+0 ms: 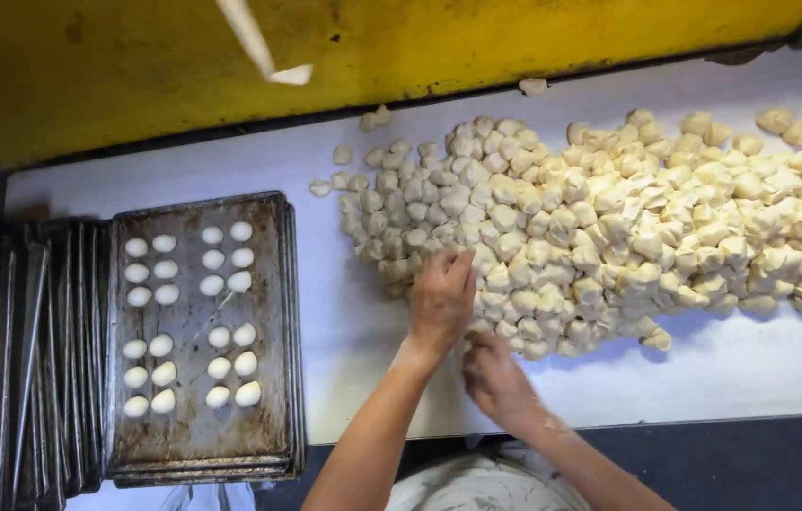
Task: The person rolls small pieces of dough into balls on a white countertop and places them onto a metal baking tray. The person repeatedly picks up dough pieces, rolls them between their palms, and arranges them in rows on the tray.
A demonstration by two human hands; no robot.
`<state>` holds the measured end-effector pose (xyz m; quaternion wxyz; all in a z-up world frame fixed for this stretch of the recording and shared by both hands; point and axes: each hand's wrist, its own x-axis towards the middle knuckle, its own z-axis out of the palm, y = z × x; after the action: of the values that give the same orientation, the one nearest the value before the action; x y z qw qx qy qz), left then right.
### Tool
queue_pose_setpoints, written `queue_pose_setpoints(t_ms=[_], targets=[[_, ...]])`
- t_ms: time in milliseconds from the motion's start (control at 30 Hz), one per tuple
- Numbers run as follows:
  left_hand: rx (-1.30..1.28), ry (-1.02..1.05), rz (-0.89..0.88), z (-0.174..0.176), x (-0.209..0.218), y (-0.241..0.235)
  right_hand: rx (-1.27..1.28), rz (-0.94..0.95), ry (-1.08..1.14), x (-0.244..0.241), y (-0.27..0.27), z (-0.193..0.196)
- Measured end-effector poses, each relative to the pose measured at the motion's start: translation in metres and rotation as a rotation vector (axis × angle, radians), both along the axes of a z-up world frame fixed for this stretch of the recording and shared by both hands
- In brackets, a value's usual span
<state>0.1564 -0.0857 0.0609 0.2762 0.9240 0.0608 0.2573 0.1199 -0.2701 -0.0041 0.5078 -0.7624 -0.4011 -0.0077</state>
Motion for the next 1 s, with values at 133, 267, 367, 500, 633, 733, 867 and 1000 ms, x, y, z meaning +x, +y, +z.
queue_pose_setpoints(t_ms=[133,267,367,500,633,733,867,1000], targets=[[0.157,0.163,0.103,-0.017,0.032,-0.019,-0.115,0.252,-0.047,-0.011,-0.004,-0.009],[-0.094,-0.046,0.017,0.013,-0.036,-0.007,-0.155,0.196,0.136,-0.019,-0.008,-0.021],[-0.254,0.044,0.342,0.036,-0.147,0.017,-0.110,0.292,-0.067,-0.020,-0.008,-0.008],[-0.091,0.427,0.387,-0.046,-0.225,0.053,-0.389,0.431,-0.470,-0.021,0.052,0.002],[0.390,0.078,0.219,-0.084,-0.175,0.088,-0.500,0.129,-0.454,-0.031,0.129,-0.026],[0.312,0.115,0.156,-0.057,-0.223,0.065,-0.585,0.114,-0.233,-0.086,0.078,-0.021],[0.216,0.058,0.047,-0.025,-0.247,0.088,-0.702,0.126,-0.225,-0.064,0.048,-0.031],[0.162,0.135,0.183,-0.063,-0.188,0.085,-0.571,-0.040,-0.216,-0.056,0.128,-0.004]])
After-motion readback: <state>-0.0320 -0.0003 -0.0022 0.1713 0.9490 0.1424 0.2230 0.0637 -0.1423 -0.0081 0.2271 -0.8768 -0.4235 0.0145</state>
